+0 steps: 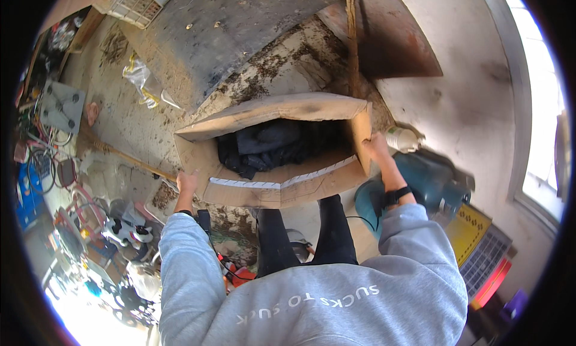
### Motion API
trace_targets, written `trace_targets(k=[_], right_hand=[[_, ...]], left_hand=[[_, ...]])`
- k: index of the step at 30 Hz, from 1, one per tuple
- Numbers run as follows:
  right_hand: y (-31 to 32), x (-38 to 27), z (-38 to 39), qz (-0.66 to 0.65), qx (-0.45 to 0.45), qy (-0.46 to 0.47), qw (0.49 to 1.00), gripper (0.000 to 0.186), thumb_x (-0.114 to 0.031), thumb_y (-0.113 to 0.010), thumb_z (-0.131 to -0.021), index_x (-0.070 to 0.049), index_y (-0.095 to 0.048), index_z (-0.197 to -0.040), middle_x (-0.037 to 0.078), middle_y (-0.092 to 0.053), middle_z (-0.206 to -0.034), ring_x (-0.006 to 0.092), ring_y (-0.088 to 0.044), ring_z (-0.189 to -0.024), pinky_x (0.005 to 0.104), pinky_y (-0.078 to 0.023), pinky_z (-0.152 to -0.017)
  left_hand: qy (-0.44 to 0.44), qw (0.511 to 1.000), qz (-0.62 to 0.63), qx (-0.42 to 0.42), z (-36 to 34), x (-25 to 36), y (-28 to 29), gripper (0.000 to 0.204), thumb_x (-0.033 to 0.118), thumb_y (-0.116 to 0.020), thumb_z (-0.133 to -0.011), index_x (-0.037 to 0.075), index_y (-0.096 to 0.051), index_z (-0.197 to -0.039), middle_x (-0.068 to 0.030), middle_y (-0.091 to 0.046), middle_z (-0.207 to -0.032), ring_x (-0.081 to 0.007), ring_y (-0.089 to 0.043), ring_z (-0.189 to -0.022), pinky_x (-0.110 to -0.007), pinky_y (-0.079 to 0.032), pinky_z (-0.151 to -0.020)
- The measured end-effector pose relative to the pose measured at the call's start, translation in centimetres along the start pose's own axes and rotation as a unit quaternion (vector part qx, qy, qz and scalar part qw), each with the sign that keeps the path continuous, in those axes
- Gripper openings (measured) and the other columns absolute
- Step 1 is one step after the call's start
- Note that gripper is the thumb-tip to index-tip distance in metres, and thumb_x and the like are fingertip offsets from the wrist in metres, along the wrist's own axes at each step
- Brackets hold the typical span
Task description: The person sweeps a cluttered floor with a traditional straw broom, moving debris into a pile. They shift a cardboard box and a gas cylinder to access more floor area, then continue sweeping around the remaining items.
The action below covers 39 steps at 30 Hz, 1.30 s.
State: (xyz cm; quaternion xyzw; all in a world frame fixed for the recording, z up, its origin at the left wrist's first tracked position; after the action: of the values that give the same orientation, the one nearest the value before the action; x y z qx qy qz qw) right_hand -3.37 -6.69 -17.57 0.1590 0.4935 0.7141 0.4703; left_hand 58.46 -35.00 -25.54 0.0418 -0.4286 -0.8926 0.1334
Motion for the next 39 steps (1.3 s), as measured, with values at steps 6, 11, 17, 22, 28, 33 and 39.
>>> trace_targets(k=[6, 11, 17, 22, 28, 33, 39], right_hand=[[-2.6, -1.6, 17.1, -0.019, 0.024, -0.085, 0.996, 0.025, -0.019, -0.061, -0.073, 0.003, -0.065, -0.082, 0.028, -0.061, -0.078, 0.0445, -0.061, -0.081, 0.0481, -0.049, -0.069], [-9.2, 4.5, 27.0, -0.113, 0.016, -0.184, 0.976, 0.022, -0.016, -0.059, -0.073, 0.0, -0.065, -0.087, 0.027, -0.061, -0.078, 0.0415, -0.063, -0.078, 0.0441, -0.05, -0.067], [-21.5, 18.4, 37.3, -0.272, 0.022, -0.328, 0.904, 0.025, -0.011, -0.066, -0.076, 0.008, -0.063, -0.092, 0.015, -0.066, -0.084, 0.022, -0.062, -0.078, 0.0372, -0.049, -0.068], [-25.5, 23.1, 44.3, -0.485, 0.076, -0.359, 0.794, 0.02, -0.006, -0.063, -0.079, 0.004, -0.064, -0.096, 0.009, -0.066, -0.089, 0.0199, -0.061, -0.08, 0.0329, -0.048, -0.073], [-30.0, 23.7, 51.9, -0.579, 0.076, -0.516, 0.627, 0.023, -0.007, -0.062, -0.082, 0.001, -0.061, -0.103, 0.011, -0.065, -0.092, 0.0241, -0.064, -0.085, 0.0364, -0.053, -0.066], [-35.5, 23.2, 57.2, -0.649, 0.109, -0.581, 0.479, 0.04, -0.008, -0.065, -0.082, 0.0, -0.049, -0.118, 0.015, -0.061, -0.102, 0.031, -0.064, -0.087, 0.0467, -0.057, -0.064], [-39.5, 20.6, 59.4, -0.7, 0.108, -0.584, 0.397, 0.041, -0.011, -0.066, -0.082, -0.002, -0.049, -0.118, 0.014, -0.06, -0.103, 0.03, -0.064, -0.083, 0.0488, -0.056, -0.065]], left_hand=[[-0.048, 0.997, -0.065, -0.01, -3.7, -1.2, 3.6, 0.059, 0.045, -0.069, -0.073, -0.009, -0.064, -0.098, -0.0297, -0.062, -0.102, -0.0397, -0.061, -0.1, -0.045, -0.047, -0.086], [-0.109, 0.989, -0.095, -0.022, -2.3, 1.7, 3.6, 0.053, 0.043, -0.069, -0.074, -0.006, -0.066, -0.096, -0.0294, -0.063, -0.101, -0.0399, -0.062, -0.098, -0.046, -0.048, -0.084], [-0.326, 0.919, -0.22, 0.026, 9.4, 10.3, -0.8, 0.04, 0.032, -0.068, -0.078, -0.007, -0.066, -0.088, -0.0292, -0.064, -0.086, -0.0438, -0.062, -0.085, -0.048, -0.049, -0.077], [-0.434, 0.875, -0.206, 0.07, 19.2, 15.9, -1.4, 0.03, 0.023, -0.067, -0.079, -0.006, -0.065, -0.083, -0.0288, -0.062, -0.077, -0.0456, -0.061, -0.075, -0.049, -0.049, -0.072], [-0.565, 0.779, -0.241, 0.123, 30.3, 19.8, -2.6, 0.017, 0.015, -0.067, -0.078, 0.001, -0.067, -0.087, -0.0227, -0.064, -0.073, -0.0384, -0.063, -0.067, -0.044, -0.051, -0.063], [-0.665, 0.708, -0.202, 0.128, 37.2, 23.7, -4.4, 0.019, 0.018, -0.068, -0.078, 0.0, -0.062, -0.077, -0.024, -0.06, -0.066, -0.0425, -0.059, -0.062, -0.048, -0.047, -0.058], [-0.671, 0.679, -0.263, 0.141, 39.7, 25.2, -5.7, 0.021, 0.013, -0.068, -0.073, 0.004, -0.065, -0.092, -0.0208, -0.063, -0.071, -0.0392, -0.062, -0.066, -0.046, -0.051, -0.061]])
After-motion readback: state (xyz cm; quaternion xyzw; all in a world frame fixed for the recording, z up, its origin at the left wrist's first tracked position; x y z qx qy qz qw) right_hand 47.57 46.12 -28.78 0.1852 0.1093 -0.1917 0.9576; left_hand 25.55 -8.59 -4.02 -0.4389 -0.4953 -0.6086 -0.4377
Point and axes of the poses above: each hand's wrist, its own z-axis away from the middle knuckle, its own y-axis out of the back of the hand, x = y × z, the point moved 4 cm from there along -z, towards the middle knuckle
